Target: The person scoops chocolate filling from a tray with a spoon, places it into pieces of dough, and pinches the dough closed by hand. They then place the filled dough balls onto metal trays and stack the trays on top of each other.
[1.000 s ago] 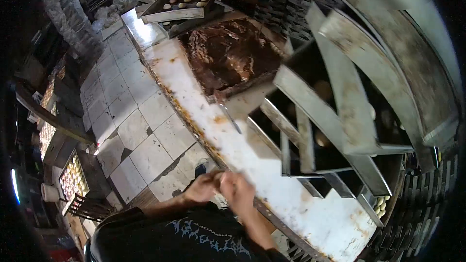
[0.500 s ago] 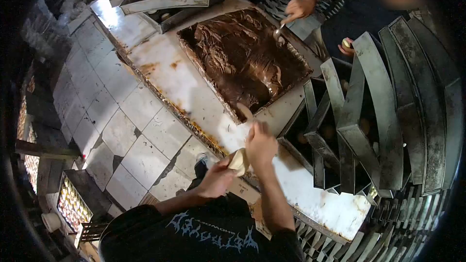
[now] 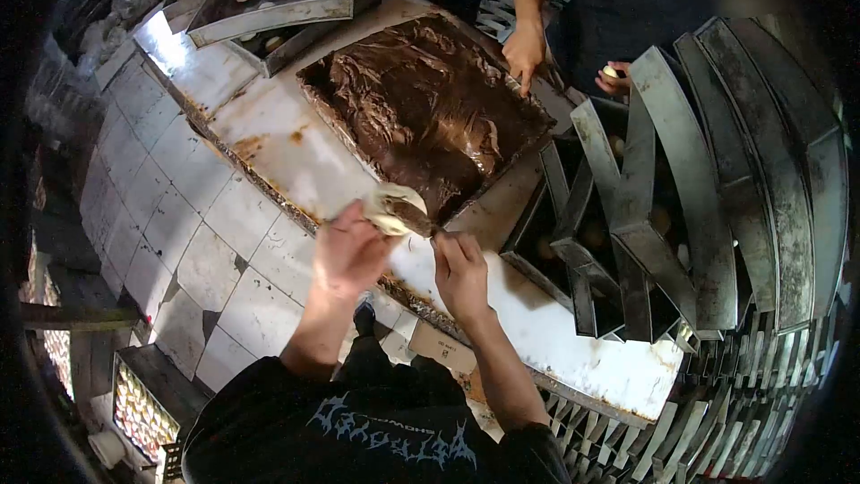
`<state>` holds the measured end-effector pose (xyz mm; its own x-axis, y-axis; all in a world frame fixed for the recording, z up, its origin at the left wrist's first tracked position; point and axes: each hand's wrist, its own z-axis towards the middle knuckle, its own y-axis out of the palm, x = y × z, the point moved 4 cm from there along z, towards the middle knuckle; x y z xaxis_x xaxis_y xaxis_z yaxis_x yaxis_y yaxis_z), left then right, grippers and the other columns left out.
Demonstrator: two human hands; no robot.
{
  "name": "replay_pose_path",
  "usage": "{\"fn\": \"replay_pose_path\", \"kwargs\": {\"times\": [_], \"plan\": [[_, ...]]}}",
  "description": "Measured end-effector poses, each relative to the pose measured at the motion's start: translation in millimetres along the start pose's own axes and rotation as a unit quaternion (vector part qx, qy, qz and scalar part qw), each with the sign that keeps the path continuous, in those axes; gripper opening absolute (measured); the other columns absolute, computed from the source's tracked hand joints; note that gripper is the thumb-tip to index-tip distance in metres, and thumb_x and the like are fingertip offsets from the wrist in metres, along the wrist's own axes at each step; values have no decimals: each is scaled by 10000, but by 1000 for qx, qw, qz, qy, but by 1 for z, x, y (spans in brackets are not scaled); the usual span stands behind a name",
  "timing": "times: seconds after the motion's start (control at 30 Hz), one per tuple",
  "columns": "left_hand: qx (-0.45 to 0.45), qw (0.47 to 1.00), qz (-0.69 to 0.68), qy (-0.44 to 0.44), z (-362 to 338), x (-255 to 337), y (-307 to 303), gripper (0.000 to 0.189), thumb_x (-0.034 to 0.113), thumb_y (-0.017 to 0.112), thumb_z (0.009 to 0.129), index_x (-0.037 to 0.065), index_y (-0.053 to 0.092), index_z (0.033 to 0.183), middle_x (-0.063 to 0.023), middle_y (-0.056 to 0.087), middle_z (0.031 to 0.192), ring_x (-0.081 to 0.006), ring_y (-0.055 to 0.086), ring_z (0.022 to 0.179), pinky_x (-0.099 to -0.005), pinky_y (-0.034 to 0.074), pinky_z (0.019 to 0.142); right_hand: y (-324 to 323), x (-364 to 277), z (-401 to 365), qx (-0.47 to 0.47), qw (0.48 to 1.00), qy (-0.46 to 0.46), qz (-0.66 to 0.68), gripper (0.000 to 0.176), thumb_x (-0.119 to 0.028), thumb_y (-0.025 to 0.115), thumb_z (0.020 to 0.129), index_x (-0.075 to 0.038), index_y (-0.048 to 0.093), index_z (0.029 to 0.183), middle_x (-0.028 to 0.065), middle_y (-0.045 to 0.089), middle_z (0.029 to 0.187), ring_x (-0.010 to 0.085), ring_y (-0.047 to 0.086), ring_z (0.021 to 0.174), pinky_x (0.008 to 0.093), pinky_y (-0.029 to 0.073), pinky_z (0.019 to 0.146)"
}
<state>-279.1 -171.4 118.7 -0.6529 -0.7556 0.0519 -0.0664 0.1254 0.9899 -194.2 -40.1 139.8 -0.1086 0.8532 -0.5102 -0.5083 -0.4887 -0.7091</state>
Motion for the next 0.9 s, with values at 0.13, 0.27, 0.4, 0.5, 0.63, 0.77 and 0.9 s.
{"fn": "replay_pose_path", "kwargs": {"times": [0.13, 0.27, 0.4, 0.5, 0.63, 0.77, 0.9], "plan": [[-60, 997, 42, 36, -18, 26, 7, 426, 171, 399, 906, -124, 426, 1212, -224, 515, 1226, -347, 478, 1164, -461, 329, 1063, 10, 54, -20, -7, 996, 91, -20, 162, 16, 602, 808, -15, 629, 965, 146, 565, 793, 293, 563, 721, 362, 462, 623], [-5, 979, 201, 42, -35, 13, 3, 456, 35, 464, 856, -37, 379, 1297, -180, 531, 1214, -305, 511, 1142, -443, 440, 960, 20, 90, -43, 37, 996, 83, -26, 189, -29, 581, 841, 31, 615, 1017, 183, 602, 865, 330, 586, 751, 373, 469, 651], [-16, 989, 137, -56, -46, -44, -37, 604, 167, 618, 847, 175, 316, 1370, -183, 548, 1176, -270, 595, 991, -451, 536, 791, -8, 68, -58, 78, 992, 96, -37, 190, -95, 597, 856, 14, 627, 1008, 180, 623, 945, 325, 589, 891, 380, 470, 770], [-86, 985, 83, -124, -74, -106, -13, 679, 224, 622, 844, 194, 256, 1415, -202, 456, 1304, -309, 518, 1143, -518, 418, 944, -68, 53, -64, 43, 984, 135, 111, 211, -92, 602, 863, 15, 623, 1044, 164, 633, 977, 278, 588, 925, 339, 461, 804], [-168, 963, 101, -187, -91, -183, -15, 776, 75, 594, 811, 188, 171, 1452, -213, 369, 1371, -313, 416, 1253, -505, 323, 1037, -139, 77, -99, 43, 945, 196, 258, 249, -135, 581, 894, 39, 607, 1070, 151, 635, 1000, 201, 588, 946, 294, 443, 850], [-106, 938, 260, -202, -102, -252, -18, 860, 7, 585, 781, 195, 107, 1470, -184, 395, 1344, -313, 415, 1254, -461, 371, 1008, -195, 107, -149, 45, 906, 252, 337, 293, -201, 554, 926, 38, 593, 1092, 110, 633, 986, 151, 569, 962, 267, 431, 857], [-122, 943, 231, -208, -111, -306, -10, 907, 79, 673, 759, 185, 120, 1470, -143, 491, 1224, -249, 528, 1092, -389, 459, 873, -215, 137, -177, -66, 878, 262, 394, 234, -172, 548, 921, 44, 619, 973, 65, 641, 904, 114, 549, 807, 250, 443, 764]]}}
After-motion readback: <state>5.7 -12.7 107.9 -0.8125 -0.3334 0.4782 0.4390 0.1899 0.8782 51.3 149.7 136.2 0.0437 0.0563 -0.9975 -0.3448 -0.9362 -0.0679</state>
